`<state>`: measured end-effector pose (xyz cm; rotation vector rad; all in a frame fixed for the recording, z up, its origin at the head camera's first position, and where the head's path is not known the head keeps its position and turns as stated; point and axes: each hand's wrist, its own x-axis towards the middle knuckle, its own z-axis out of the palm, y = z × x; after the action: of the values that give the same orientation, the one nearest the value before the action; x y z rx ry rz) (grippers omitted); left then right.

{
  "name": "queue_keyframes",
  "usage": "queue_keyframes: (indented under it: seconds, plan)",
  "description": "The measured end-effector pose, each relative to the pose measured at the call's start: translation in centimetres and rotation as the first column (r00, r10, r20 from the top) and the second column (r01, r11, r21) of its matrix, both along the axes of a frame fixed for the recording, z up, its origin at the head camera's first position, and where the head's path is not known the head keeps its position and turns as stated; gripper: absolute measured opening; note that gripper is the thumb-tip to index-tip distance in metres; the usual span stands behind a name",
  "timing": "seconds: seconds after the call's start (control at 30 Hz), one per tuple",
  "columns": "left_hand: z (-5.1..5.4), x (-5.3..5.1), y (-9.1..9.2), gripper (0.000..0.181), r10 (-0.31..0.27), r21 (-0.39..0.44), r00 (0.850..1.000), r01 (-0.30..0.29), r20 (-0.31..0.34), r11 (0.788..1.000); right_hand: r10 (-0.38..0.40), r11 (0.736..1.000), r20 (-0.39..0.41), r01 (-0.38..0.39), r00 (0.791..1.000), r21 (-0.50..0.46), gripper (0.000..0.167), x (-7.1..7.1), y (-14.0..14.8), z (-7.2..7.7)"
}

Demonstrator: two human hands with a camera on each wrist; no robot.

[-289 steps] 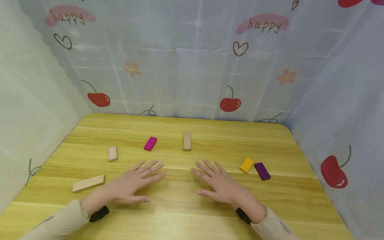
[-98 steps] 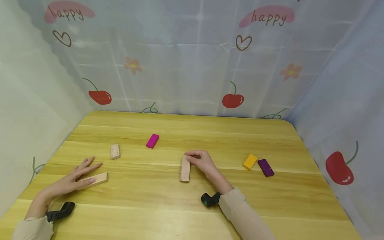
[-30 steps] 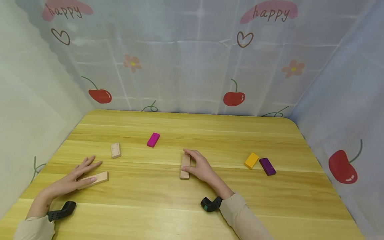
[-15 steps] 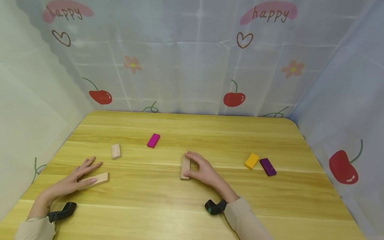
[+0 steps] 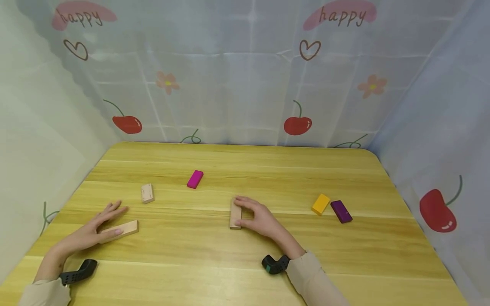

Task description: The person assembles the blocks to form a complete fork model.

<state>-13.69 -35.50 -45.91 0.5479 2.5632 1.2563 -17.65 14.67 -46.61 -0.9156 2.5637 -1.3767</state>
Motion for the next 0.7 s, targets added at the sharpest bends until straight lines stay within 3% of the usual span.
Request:
queue_keyframes:
  seconds: [0.17, 0.33, 0.5, 0.7]
  plan:
    - [0.0, 0.8, -0.2, 0.068, 0.041, 0.020, 0.999, -0.041, -0.001, 0.999, 0.023, 1.000, -0.025, -0.023, 0.999, -0.009, 0.054, 0.1, 0.0, -0.3]
    - [0.0, 1.6, -0.2, 0.068, -0.008, 0.058, 1.000, 0.008, -0.004, 0.998, 0.016, 1.000, -0.047, -0.017, 0.999, -0.023, 0.053, 0.1, 0.0, -0.6]
    - [-0.2, 1.8, -0.4, 0.051, -0.019, 0.128, 1.000, 0.019, 0.003, 0.992, -0.010, 0.999, -0.041, 0.009, 0.999, -0.031, 0.051, 0.4, -0.1, -0.5]
    - [-0.4, 1.8, -0.5, 0.034, 0.036, 0.087, 0.999, -0.033, -0.036, 0.996, -0.059, 0.998, -0.039, 0.057, 0.997, -0.039, 0.049, 0.8, -0.3, -0.8]
